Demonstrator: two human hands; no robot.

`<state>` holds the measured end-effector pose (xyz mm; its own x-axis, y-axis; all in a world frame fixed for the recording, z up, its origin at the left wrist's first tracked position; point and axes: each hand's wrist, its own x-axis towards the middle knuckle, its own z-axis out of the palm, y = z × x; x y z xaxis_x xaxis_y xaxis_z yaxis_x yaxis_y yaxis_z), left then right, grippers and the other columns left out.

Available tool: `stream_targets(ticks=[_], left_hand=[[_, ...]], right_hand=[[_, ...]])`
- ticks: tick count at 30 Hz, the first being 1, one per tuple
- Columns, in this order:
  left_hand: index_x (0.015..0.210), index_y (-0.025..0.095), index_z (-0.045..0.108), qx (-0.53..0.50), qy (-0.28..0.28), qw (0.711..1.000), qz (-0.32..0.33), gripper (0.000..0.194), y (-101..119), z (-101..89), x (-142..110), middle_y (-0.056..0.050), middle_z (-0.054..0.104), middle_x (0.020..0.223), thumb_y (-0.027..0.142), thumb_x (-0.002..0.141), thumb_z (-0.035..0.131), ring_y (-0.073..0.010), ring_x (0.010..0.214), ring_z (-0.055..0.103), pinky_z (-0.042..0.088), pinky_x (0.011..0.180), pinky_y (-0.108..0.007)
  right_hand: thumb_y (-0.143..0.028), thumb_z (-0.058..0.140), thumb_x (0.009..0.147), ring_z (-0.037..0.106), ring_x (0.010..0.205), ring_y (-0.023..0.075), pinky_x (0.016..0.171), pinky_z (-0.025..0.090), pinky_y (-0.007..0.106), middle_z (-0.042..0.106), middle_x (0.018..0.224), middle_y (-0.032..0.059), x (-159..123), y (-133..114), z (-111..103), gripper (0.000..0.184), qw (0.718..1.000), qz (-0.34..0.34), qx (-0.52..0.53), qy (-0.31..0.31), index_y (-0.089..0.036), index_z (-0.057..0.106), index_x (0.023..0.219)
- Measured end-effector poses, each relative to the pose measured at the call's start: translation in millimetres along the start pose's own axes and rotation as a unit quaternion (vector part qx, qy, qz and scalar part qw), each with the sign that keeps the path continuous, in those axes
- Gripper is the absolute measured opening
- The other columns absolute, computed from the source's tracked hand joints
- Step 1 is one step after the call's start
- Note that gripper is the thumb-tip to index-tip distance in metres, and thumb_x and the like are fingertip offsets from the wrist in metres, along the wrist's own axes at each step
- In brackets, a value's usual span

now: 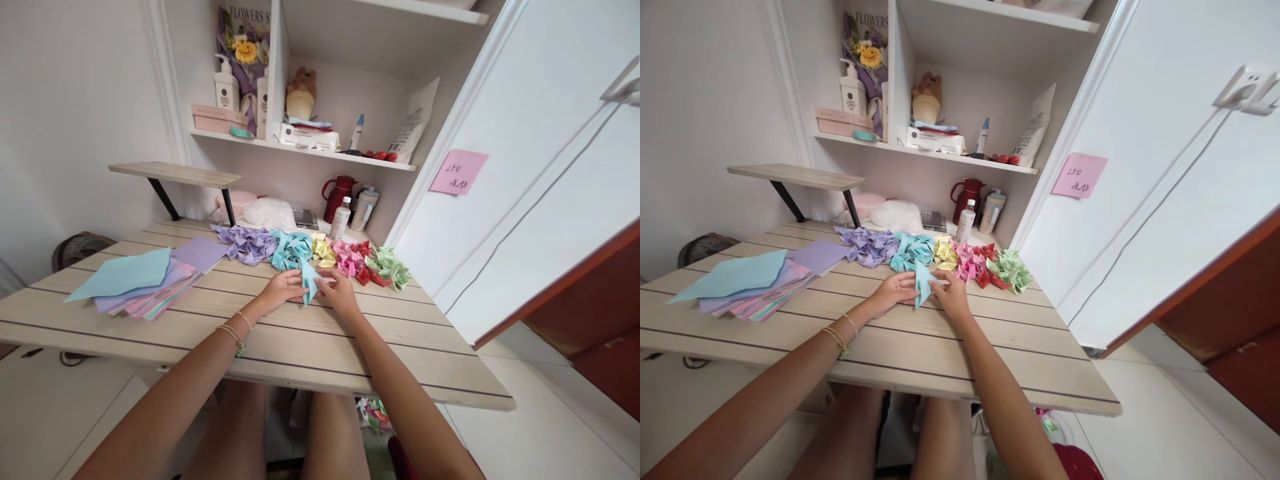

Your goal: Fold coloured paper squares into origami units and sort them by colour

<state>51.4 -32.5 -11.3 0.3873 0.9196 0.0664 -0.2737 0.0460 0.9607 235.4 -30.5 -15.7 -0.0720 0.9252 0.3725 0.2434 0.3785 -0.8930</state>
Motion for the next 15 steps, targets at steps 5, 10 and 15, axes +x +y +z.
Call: stream_targets(ticks=[5, 10, 15], left_hand=[[0.111, 0.018, 0.054, 0.04, 0.032, 0.998, 0.043, 0.063, -7, -3.9, 4, -0.012, 0.061, 0.107, 0.019, 0.054, 0.08, -0.018, 0.076, 0.065, 0.056, 0.064, -0.033], [0.112, 0.02, 0.052, 0.079, 0.043, 0.993, 0.077, 0.069, -10, -3.6, 2, -0.011, 0.058, 0.106, 0.019, 0.05, 0.082, -0.0186, 0.079, 0.064, 0.056, 0.06, -0.031], [0.114, 0.02, 0.049, 0.094, 0.042, 0.99, 0.093, 0.073, -12, -2.4, 2, -0.011, 0.056, 0.106, 0.018, 0.049, 0.082, -0.0188, 0.08, 0.063, 0.055, 0.059, -0.029]], right_hand=[[-0.044, 0.065, 0.07, 0.065, 0.071, 0.0183, 0.06, 0.056, 0.032, 0.064, 0.105, 0.0086, -3, -6, 4, 0.043, 0.997, 0.021, 0.051, -0.052, -0.018, 0.063, 0.104], [-0.042, 0.068, 0.068, 0.06, 0.098, 0.0243, 0.079, 0.052, 0.037, 0.063, 0.11, 0.0086, -3, -7, 8, 0.041, 0.997, -0.005, 0.037, -0.063, -0.02, 0.064, 0.104], [-0.04, 0.068, 0.069, 0.056, 0.106, 0.0244, 0.085, 0.048, 0.038, 0.064, 0.109, 0.0089, -3, -5, 8, 0.041, 0.997, -0.026, 0.026, -0.075, -0.02, 0.063, 0.105]])
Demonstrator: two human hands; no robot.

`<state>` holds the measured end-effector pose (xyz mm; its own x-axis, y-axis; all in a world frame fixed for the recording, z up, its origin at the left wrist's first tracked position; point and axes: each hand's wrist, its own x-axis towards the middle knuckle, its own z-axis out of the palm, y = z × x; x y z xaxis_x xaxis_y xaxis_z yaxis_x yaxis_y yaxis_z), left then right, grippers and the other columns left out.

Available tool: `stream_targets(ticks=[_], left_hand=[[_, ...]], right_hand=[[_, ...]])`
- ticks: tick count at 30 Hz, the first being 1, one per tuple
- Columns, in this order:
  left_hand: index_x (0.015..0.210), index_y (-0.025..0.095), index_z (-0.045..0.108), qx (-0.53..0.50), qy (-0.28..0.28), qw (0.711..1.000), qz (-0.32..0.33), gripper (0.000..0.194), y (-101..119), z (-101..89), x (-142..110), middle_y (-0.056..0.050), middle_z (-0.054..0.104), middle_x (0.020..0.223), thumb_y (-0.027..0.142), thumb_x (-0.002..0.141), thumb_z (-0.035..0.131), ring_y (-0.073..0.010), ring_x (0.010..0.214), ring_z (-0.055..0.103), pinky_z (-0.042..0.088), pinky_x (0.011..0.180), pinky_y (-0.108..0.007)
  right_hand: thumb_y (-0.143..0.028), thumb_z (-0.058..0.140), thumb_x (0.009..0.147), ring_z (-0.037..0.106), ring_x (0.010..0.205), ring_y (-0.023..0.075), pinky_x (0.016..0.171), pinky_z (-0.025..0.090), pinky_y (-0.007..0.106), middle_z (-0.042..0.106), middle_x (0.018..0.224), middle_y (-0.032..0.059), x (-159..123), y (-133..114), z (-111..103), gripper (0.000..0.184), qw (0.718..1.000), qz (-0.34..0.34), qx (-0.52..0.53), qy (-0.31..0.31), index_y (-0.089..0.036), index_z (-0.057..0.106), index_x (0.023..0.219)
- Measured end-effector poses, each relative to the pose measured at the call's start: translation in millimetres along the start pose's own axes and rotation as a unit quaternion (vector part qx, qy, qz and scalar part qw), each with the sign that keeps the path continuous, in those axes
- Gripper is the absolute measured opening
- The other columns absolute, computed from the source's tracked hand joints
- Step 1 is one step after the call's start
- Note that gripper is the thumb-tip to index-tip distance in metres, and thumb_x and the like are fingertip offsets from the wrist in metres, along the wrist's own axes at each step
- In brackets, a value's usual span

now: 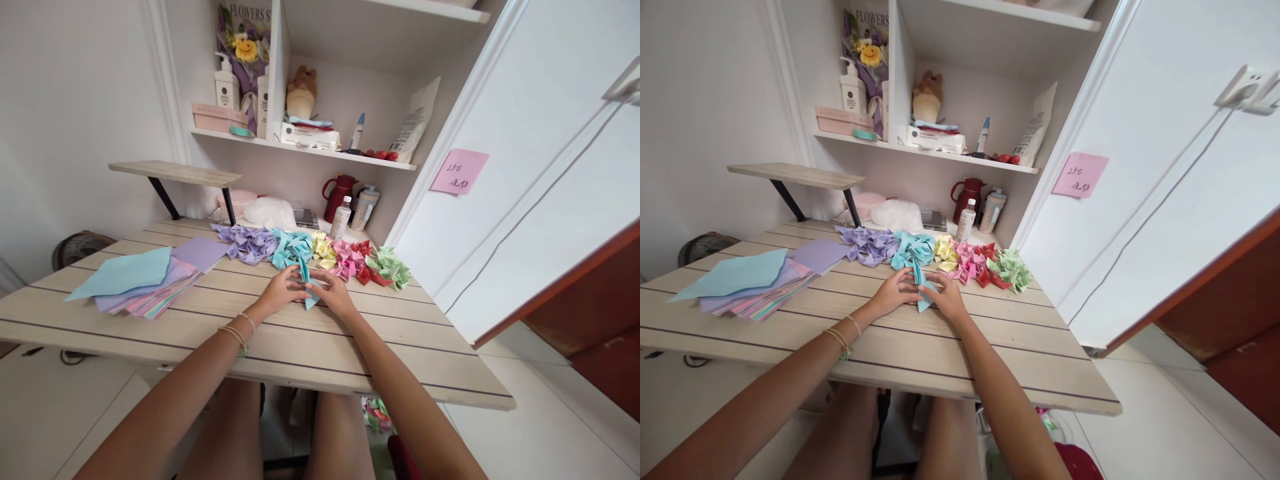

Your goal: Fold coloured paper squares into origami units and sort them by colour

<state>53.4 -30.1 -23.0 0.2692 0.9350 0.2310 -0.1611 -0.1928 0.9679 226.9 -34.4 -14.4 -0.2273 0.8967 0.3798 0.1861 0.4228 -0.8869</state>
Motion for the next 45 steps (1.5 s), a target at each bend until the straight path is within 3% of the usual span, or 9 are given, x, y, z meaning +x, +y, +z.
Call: stream_targets(ticks=[11, 20, 27, 33, 37, 40, 43, 45], left_hand=[[0.118, 0.022, 0.046, 0.027, -0.023, 0.999, 0.002, 0.074, -1, -1.8, 1, -0.011, 0.053, 0.109, 0.016, 0.052, 0.08, -0.0188, 0.083, 0.062, 0.056, 0.063, -0.028], [0.124, 0.021, 0.043, 0.012, -0.016, 1.0, -0.017, 0.072, 1, -0.2, -1, -0.012, 0.055, 0.111, 0.018, 0.06, 0.076, -0.0181, 0.084, 0.063, 0.057, 0.066, -0.033], [0.124, 0.02, 0.041, 0.018, -0.008, 1.0, -0.01, 0.071, -3, 0.2, 0, -0.011, 0.057, 0.108, 0.02, 0.062, 0.075, -0.0153, 0.075, 0.064, 0.057, 0.061, -0.03], [0.124, 0.019, 0.045, 0.056, -0.011, 0.998, 0.017, 0.06, -7, -2.2, 2, -0.011, 0.057, 0.107, 0.015, 0.068, 0.067, -0.0134, 0.071, 0.064, 0.056, 0.059, -0.027], [0.123, 0.018, 0.05, 0.131, 0.001, 0.991, 0.039, 0.053, -7, -1.7, 2, -0.009, 0.062, 0.1, 0.01, 0.07, 0.058, -0.0132, 0.066, 0.064, 0.055, 0.057, -0.026], [0.115, 0.019, 0.059, 0.196, 0.019, 0.976, 0.092, 0.049, -5, -1.8, 2, -0.008, 0.066, 0.103, 0.006, 0.068, 0.055, -0.018, 0.081, 0.065, 0.054, 0.071, -0.029], [0.104, 0.018, 0.067, 0.199, 0.031, 0.972, 0.117, 0.042, -3, -1.7, 3, -0.007, 0.067, 0.107, 0.005, 0.067, 0.052, -0.0211, 0.097, 0.062, 0.05, 0.085, -0.032], [0.1, 0.015, 0.069, 0.145, 0.028, 0.985, 0.089, 0.036, -1, -1.1, 3, -0.008, 0.069, 0.102, 0.009, 0.068, 0.053, -0.0219, 0.092, 0.064, 0.052, 0.08, -0.033]], right_hand=[[-0.04, 0.065, 0.073, 0.059, 0.102, 0.0249, 0.084, 0.048, 0.039, 0.063, 0.11, 0.0095, 2, 5, -1, 0.039, 1.0, 0.01, 0.003, -0.007, -0.019, 0.063, 0.105], [-0.038, 0.06, 0.076, 0.058, 0.101, 0.0234, 0.085, 0.045, 0.035, 0.065, 0.109, 0.0066, 5, 10, -5, 0.036, 0.997, -0.043, -0.06, -0.002, -0.019, 0.064, 0.106], [-0.041, 0.062, 0.074, 0.06, 0.078, 0.0196, 0.065, 0.047, 0.031, 0.067, 0.102, 0.006, 3, 10, -4, 0.04, 0.994, -0.024, -0.104, -0.008, -0.021, 0.063, 0.109], [-0.029, 0.057, 0.074, 0.055, 0.06, 0.0128, 0.054, 0.044, 0.026, 0.065, 0.107, 0.0043, 3, 11, -8, 0.039, 0.994, -0.029, -0.104, 0.01, -0.021, 0.061, 0.113], [-0.014, 0.052, 0.067, 0.06, 0.076, 0.0169, 0.066, 0.048, 0.029, 0.064, 0.109, 0.0042, 3, 8, -2, 0.044, 0.988, -0.049, -0.138, 0.052, -0.02, 0.062, 0.109], [-0.012, 0.053, 0.063, 0.059, 0.094, 0.0202, 0.081, 0.047, 0.033, 0.064, 0.109, 0.0046, 4, 7, 7, 0.041, 0.992, -0.054, -0.09, 0.069, -0.02, 0.064, 0.103], [-0.017, 0.056, 0.065, 0.063, 0.087, 0.0202, 0.076, 0.049, 0.034, 0.066, 0.102, 0.0056, 5, 10, 12, 0.033, 0.995, -0.003, 0.033, 0.096, -0.019, 0.063, 0.097], [-0.02, 0.062, 0.063, 0.063, 0.086, 0.0208, 0.075, 0.05, 0.033, 0.067, 0.1, 0.0061, 5, 13, 10, 0.027, 0.986, 0.034, 0.113, 0.118, -0.018, 0.064, 0.09]])
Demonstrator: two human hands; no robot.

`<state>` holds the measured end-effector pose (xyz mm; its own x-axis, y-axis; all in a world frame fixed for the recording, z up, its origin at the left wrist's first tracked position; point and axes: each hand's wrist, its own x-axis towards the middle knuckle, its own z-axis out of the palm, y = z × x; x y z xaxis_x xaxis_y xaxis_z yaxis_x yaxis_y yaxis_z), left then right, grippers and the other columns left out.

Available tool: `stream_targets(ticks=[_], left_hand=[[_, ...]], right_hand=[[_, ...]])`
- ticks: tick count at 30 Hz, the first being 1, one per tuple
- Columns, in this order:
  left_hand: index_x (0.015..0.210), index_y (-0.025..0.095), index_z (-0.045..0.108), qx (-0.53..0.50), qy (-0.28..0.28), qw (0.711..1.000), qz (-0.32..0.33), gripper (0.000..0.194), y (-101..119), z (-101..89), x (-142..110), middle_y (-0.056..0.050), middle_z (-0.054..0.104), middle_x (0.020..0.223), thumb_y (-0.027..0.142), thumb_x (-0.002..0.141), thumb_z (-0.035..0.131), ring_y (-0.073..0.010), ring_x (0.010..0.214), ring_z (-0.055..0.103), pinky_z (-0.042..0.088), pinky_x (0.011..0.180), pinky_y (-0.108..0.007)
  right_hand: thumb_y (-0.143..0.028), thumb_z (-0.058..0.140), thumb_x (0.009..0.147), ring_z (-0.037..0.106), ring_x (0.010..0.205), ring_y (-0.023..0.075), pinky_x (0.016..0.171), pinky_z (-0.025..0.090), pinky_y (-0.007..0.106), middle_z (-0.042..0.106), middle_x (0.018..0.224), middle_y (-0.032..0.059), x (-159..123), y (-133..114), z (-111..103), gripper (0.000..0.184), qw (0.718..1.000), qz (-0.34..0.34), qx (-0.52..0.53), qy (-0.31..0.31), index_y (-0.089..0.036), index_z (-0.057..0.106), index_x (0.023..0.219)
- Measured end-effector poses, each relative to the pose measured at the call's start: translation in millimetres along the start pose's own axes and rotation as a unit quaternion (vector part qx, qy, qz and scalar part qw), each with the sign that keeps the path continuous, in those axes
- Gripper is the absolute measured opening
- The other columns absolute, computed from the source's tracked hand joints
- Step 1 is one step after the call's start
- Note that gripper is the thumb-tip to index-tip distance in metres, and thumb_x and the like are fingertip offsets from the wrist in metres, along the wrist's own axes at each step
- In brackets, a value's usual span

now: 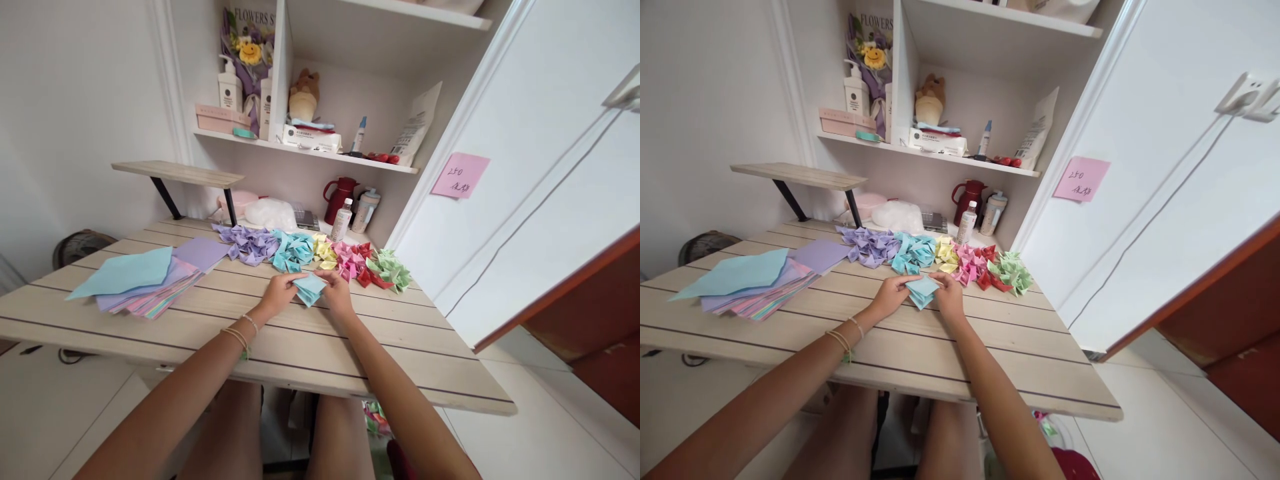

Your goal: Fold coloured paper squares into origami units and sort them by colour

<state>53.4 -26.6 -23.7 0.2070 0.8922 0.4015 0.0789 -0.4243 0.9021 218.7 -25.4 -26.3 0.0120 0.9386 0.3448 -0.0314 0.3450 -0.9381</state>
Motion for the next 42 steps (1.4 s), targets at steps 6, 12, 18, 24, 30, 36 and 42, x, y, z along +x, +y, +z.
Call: stream_targets(ticks=[6, 12, 18, 24, 30, 36, 42], left_hand=[[0.088, 0.01, 0.072, -0.126, 0.009, 0.988, -0.088, 0.031, 2, -2.5, 5, -0.009, 0.072, 0.085, 0.017, 0.057, 0.069, -0.0191, 0.072, 0.066, 0.052, 0.068, -0.029], [0.086, 0.011, 0.072, -0.149, 0.046, 0.978, -0.137, 0.033, 3, -9.5, 6, -0.009, 0.072, 0.085, 0.02, 0.055, 0.073, -0.0164, 0.069, 0.065, 0.051, 0.065, -0.026], [0.085, 0.01, 0.071, -0.162, -0.017, 0.975, -0.152, 0.043, 6, -10.4, 5, -0.008, 0.072, 0.08, 0.024, 0.045, 0.081, -0.0184, 0.071, 0.065, 0.051, 0.07, -0.031], [0.081, 0.01, 0.071, -0.165, -0.001, 0.98, -0.114, 0.045, 7, -12.9, 6, -0.008, 0.072, 0.08, 0.032, 0.044, 0.083, -0.0188, 0.07, 0.065, 0.052, 0.07, -0.033], [0.072, 0.011, 0.071, -0.14, 0.022, 0.985, -0.097, 0.035, 11, -15.6, 6, -0.005, 0.07, 0.073, 0.04, 0.053, 0.077, -0.0162, 0.067, 0.062, 0.052, 0.066, -0.029], [0.079, 0.012, 0.065, -0.139, 0.028, 0.985, -0.096, 0.032, 9, -14.7, 7, -0.002, 0.067, 0.069, 0.036, 0.06, 0.074, -0.0132, 0.06, 0.061, 0.051, 0.059, -0.026], [0.082, 0.012, 0.06, -0.105, 0.003, 0.992, -0.076, 0.03, 3, -14.5, 7, 0.0, 0.061, 0.058, 0.033, 0.064, 0.07, -0.0108, 0.048, 0.057, 0.046, 0.048, -0.022]], right_hand=[[-0.02, 0.076, 0.054, 0.065, 0.082, 0.0185, 0.074, 0.051, 0.03, 0.07, 0.089, 0.0039, 2, -4, -16, 0.024, 0.984, 0.099, 0.133, -0.06, -0.019, 0.066, 0.076], [-0.015, 0.079, 0.051, 0.064, 0.075, 0.0139, 0.072, 0.051, 0.025, 0.069, 0.084, 0.0027, 0, -14, -23, 0.032, 0.969, 0.167, 0.137, -0.12, -0.018, 0.069, 0.082], [-0.023, 0.075, 0.057, 0.049, 0.042, 0.0059, 0.044, 0.041, 0.019, 0.06, 0.052, -0.003, 4, -11, -30, 0.022, 0.981, 0.165, 0.054, -0.084, -0.016, 0.07, 0.078], [-0.026, 0.08, 0.048, 0.062, 0.068, 0.0144, 0.068, 0.048, 0.029, 0.068, 0.075, 0.0023, 6, -16, -34, 0.03, 0.98, 0.123, 0.065, -0.141, -0.016, 0.07, 0.075], [-0.032, 0.082, 0.049, 0.061, 0.073, 0.0162, 0.073, 0.048, 0.031, 0.068, 0.078, 0.0032, 7, -16, -38, 0.035, 0.98, 0.112, 0.036, -0.16, -0.016, 0.071, 0.078], [-0.043, 0.076, 0.058, 0.059, 0.062, 0.0136, 0.063, 0.05, 0.029, 0.065, 0.069, 0.001, 8, -13, -33, 0.034, 0.99, 0.075, 0.03, -0.119, -0.017, 0.067, 0.078], [-0.046, 0.072, 0.062, 0.057, 0.055, 0.0134, 0.056, 0.048, 0.028, 0.061, 0.061, -0.0004, 7, -16, -28, 0.034, 0.995, 0.016, -0.017, -0.097, -0.018, 0.061, 0.077]])
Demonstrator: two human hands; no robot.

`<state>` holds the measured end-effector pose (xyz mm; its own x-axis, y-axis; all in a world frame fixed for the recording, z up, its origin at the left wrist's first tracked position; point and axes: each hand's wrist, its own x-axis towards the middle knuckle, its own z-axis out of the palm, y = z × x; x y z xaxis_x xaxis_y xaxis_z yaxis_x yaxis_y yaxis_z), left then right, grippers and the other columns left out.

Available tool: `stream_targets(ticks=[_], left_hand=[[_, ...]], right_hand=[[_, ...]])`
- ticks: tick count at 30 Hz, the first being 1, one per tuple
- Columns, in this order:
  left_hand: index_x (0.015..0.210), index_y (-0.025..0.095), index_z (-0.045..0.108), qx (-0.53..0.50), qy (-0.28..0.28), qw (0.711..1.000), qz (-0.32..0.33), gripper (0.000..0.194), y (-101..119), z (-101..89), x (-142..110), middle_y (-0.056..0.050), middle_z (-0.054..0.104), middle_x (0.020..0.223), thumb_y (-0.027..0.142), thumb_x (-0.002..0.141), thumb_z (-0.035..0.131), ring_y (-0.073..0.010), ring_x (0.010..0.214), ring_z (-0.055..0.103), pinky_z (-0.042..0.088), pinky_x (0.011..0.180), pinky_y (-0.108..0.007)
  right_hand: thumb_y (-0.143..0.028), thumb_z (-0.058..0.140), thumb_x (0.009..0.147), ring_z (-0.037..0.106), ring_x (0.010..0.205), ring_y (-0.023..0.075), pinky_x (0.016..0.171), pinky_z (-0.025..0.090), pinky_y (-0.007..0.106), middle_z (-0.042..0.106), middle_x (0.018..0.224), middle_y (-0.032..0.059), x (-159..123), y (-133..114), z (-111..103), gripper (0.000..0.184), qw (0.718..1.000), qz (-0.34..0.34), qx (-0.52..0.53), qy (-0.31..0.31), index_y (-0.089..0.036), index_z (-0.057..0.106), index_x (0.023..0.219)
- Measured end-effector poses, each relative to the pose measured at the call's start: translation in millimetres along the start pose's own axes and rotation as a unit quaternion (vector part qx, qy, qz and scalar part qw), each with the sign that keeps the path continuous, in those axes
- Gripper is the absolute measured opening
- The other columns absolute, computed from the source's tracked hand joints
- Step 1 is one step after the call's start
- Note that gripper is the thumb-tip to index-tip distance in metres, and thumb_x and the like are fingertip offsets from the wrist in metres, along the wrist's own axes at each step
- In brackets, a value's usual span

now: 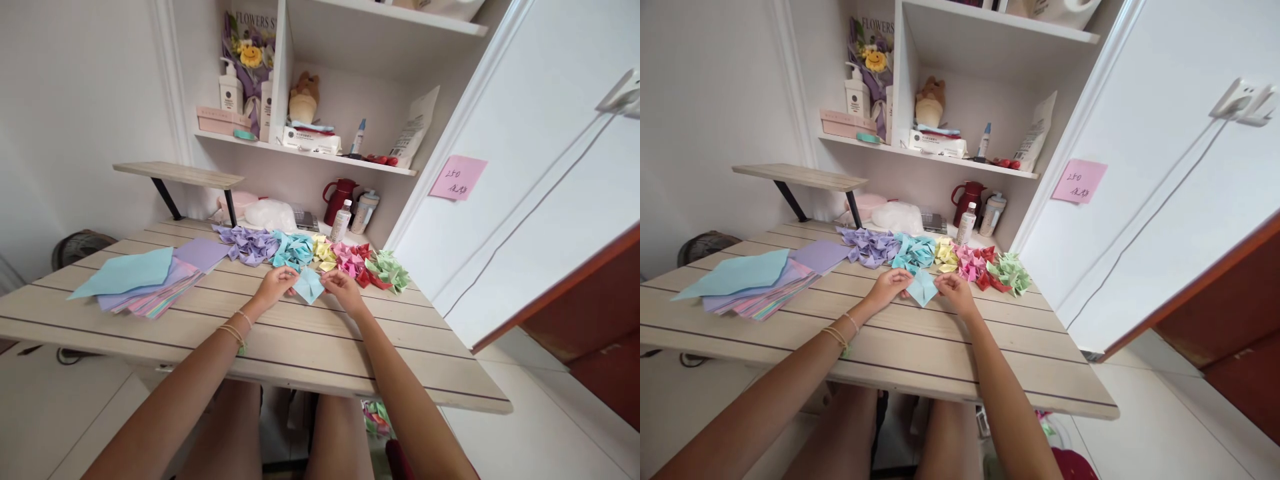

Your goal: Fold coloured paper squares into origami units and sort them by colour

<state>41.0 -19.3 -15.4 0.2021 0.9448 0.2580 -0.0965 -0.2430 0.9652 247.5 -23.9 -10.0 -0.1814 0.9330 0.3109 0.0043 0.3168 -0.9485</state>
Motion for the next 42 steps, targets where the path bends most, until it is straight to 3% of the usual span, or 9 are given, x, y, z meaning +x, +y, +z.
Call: stream_targets(ticks=[4, 7, 9, 12, 15, 20, 28, 34, 42], left_hand=[[0.083, 0.011, 0.064, 0.002, -0.01, 1.0, 0.007, 0.028, 2, 2.4, -1, -0.003, 0.065, 0.068, 0.032, 0.065, 0.069, -0.0101, 0.056, 0.058, 0.047, 0.055, -0.022], [0.093, 0.01, 0.065, 0.009, -0.032, 0.999, 0.006, 0.04, 3, 4.5, -4, -0.008, 0.068, 0.087, 0.027, 0.058, 0.075, -0.0136, 0.071, 0.061, 0.049, 0.065, -0.024], [0.097, 0.011, 0.065, 0.032, -0.042, 0.999, 0.01, 0.048, 2, 4.7, -5, -0.008, 0.068, 0.09, 0.026, 0.054, 0.078, -0.0151, 0.074, 0.062, 0.049, 0.066, -0.025], [0.09, 0.01, 0.067, 0.079, -0.026, 0.996, 0.011, 0.04, 0, 3.2, -5, -0.005, 0.067, 0.073, 0.034, 0.059, 0.075, -0.0136, 0.063, 0.06, 0.047, 0.057, -0.023], [0.089, 0.009, 0.066, 0.069, -0.012, 0.997, -0.021, 0.04, -1, 2.7, -5, -0.001, 0.061, 0.056, 0.041, 0.066, 0.069, -0.0113, 0.047, 0.056, 0.044, 0.047, -0.022], [0.094, 0.011, 0.061, -0.008, -0.032, 0.999, -0.034, 0.041, 0, 5.5, -5, -0.006, 0.066, 0.068, 0.04, 0.066, 0.07, -0.0136, 0.058, 0.063, 0.051, 0.058, -0.026], [0.094, 0.013, 0.063, 0.102, -0.029, 0.994, 0.03, 0.037, -1, 5.2, -7, 0.0, 0.06, 0.061, 0.035, 0.065, 0.07, -0.0109, 0.055, 0.057, 0.043, 0.05, -0.02], [0.091, 0.012, 0.063, 0.079, -0.03, 0.996, 0.018, 0.037, -3, 4.8, -6, -0.002, 0.064, 0.064, 0.037, 0.066, 0.07, -0.0137, 0.059, 0.061, 0.048, 0.057, -0.024], [0.098, 0.013, 0.06, 0.104, -0.04, 0.994, 0.016, 0.052, -6, 3.8, -7, -0.003, 0.064, 0.069, 0.026, 0.051, 0.08, -0.0145, 0.063, 0.061, 0.049, 0.061, -0.025]], right_hand=[[-0.043, 0.073, 0.061, 0.057, 0.062, 0.0138, 0.059, 0.048, 0.027, 0.064, 0.073, 0.0023, -2, 1, 1, 0.036, 0.999, -0.027, -0.046, -0.01, -0.017, 0.064, 0.084], [-0.038, 0.076, 0.058, 0.056, 0.064, 0.0133, 0.059, 0.046, 0.027, 0.065, 0.087, 0.0038, -3, 2, 1, 0.049, 0.992, -0.041, -0.112, -0.031, -0.018, 0.064, 0.101], [-0.038, 0.073, 0.062, 0.057, 0.067, 0.0144, 0.06, 0.046, 0.027, 0.065, 0.093, 0.0048, -3, 1, 1, 0.046, 0.983, -0.067, -0.169, -0.037, -0.02, 0.065, 0.104], [-0.039, 0.064, 0.072, 0.056, 0.066, 0.0164, 0.06, 0.044, 0.028, 0.067, 0.08, 0.0048, -3, 0, 0, 0.026, 0.958, -0.116, -0.261, -0.04, -0.022, 0.072, 0.091], [-0.039, 0.057, 0.079, 0.055, 0.059, 0.017, 0.058, 0.042, 0.029, 0.066, 0.068, 0.0048, -4, -1, 1, 0.025, 0.939, -0.149, -0.308, -0.039, -0.023, 0.073, 0.089], [-0.04, 0.055, 0.08, 0.057, 0.063, 0.0175, 0.062, 0.044, 0.03, 0.07, 0.082, 0.006, -9, -3, 10, 0.033, 0.937, -0.167, -0.304, -0.046, -0.023, 0.068, 0.105], [-0.041, 0.053, 0.08, 0.054, 0.056, 0.0158, 0.056, 0.043, 0.028, 0.07, 0.071, 0.0032, -11, -3, 17, 0.035, 0.942, -0.12, -0.307, -0.061, -0.02, 0.068, 0.105], [-0.037, 0.051, 0.082, 0.055, 0.057, 0.0164, 0.056, 0.043, 0.028, 0.07, 0.075, 0.0029, -10, -4, 14, 0.031, 0.942, -0.114, -0.307, -0.071, -0.022, 0.069, 0.103], [-0.034, 0.049, 0.083, 0.058, 0.063, 0.0175, 0.061, 0.043, 0.029, 0.071, 0.085, 0.0033, -11, -4, 15, 0.029, 0.94, -0.122, -0.31, -0.078, -0.023, 0.069, 0.102]])
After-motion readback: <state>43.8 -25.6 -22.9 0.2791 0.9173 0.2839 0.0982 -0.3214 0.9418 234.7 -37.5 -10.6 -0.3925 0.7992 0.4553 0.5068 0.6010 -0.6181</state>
